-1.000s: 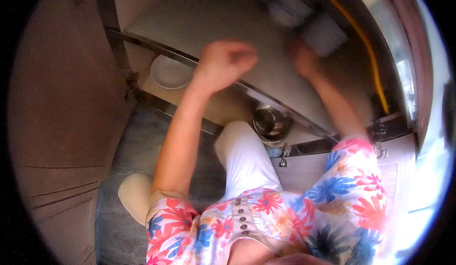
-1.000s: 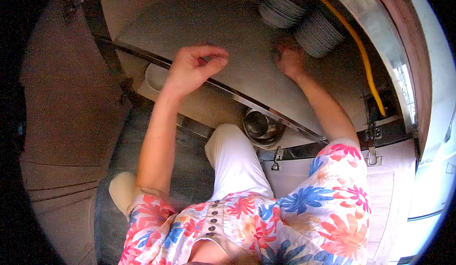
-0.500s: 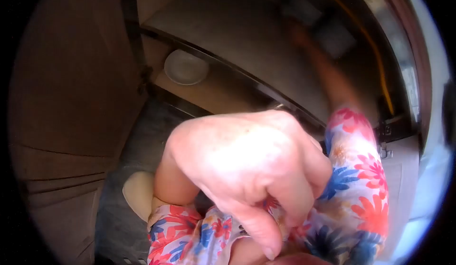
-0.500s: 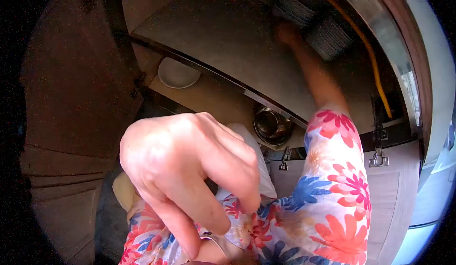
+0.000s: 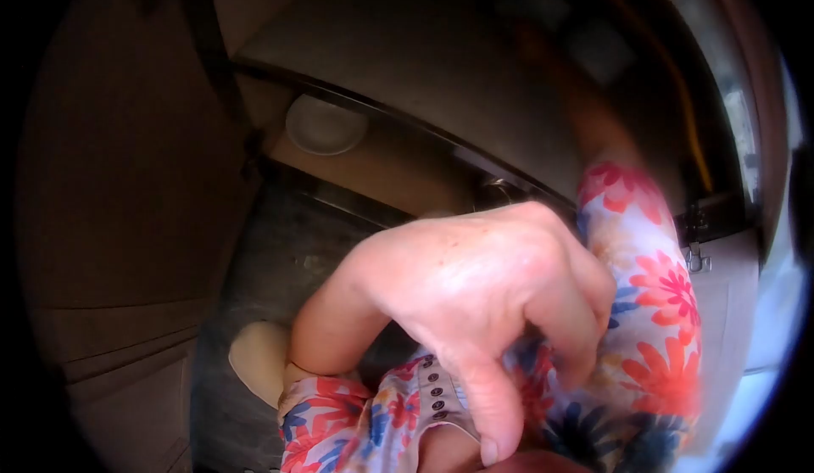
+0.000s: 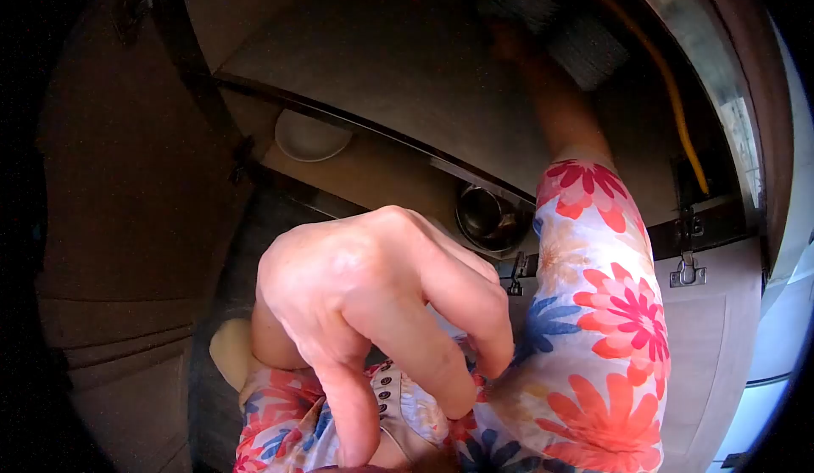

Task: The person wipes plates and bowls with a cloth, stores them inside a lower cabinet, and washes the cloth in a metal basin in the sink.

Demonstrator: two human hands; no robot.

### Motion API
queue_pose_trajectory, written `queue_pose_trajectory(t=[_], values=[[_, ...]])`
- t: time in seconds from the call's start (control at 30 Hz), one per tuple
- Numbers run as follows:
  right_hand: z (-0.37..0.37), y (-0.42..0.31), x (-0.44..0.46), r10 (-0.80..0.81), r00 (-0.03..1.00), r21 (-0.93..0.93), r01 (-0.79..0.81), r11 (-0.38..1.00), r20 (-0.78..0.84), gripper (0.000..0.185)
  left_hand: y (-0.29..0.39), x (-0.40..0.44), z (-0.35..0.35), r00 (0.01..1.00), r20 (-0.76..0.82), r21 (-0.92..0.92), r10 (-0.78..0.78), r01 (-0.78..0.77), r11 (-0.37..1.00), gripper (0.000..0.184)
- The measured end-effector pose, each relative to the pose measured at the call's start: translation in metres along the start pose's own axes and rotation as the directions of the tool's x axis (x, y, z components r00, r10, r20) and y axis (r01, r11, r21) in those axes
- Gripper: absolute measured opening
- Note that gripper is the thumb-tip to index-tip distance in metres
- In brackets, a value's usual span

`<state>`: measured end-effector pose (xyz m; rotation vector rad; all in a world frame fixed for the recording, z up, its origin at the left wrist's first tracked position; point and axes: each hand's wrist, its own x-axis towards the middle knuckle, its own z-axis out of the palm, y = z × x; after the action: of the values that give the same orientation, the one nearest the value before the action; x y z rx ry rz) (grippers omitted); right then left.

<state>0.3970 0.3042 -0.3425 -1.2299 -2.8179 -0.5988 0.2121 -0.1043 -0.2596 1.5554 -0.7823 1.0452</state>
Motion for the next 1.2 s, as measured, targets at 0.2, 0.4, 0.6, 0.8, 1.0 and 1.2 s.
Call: queue_pose_trajectory(t=[0.2,0.4,0.6,0.8,1.0,1.2], values=[[-0.042,-0.046,-0.036,0.034,0.996,0.095,-0.043,0.995,0.087,0.047,-0.016,0.002,0.01,1.0,-0.01,-0.019,0.002,-0.002,1.0,0.044],[-0.041,-0.113,-0.094,-0.017,0.998,0.328,-0.005,0.945,0.066,0.035,-0.027,-0.013,0.009,0.966,-0.11,0.167,-0.234,0.25,0.954,0.046],[-0.085,-0.153,-0.211,-0.162,0.982,0.424,0.187,0.886,-0.095,0.045,-0.061,-0.03,0.002,0.851,-0.306,0.131,-0.428,0.483,0.866,0.034],[-0.062,-0.157,-0.253,-0.2,0.978,0.103,0.194,0.976,0.053,0.059,-0.062,-0.047,0.003,0.738,-0.523,0.244,-0.425,0.608,0.756,0.028],[-0.038,-0.17,-0.312,-0.119,0.987,0.181,0.098,0.979,0.104,0.06,-0.064,-0.084,0.048,0.594,-0.734,0.289,-0.331,0.713,0.638,0.024],[-0.003,-0.149,-0.314,-0.13,0.971,0.259,0.075,0.963,0.202,0.061,-0.08,-0.086,0.041,0.265,-0.917,0.012,-0.298,0.765,0.644,0.022]])
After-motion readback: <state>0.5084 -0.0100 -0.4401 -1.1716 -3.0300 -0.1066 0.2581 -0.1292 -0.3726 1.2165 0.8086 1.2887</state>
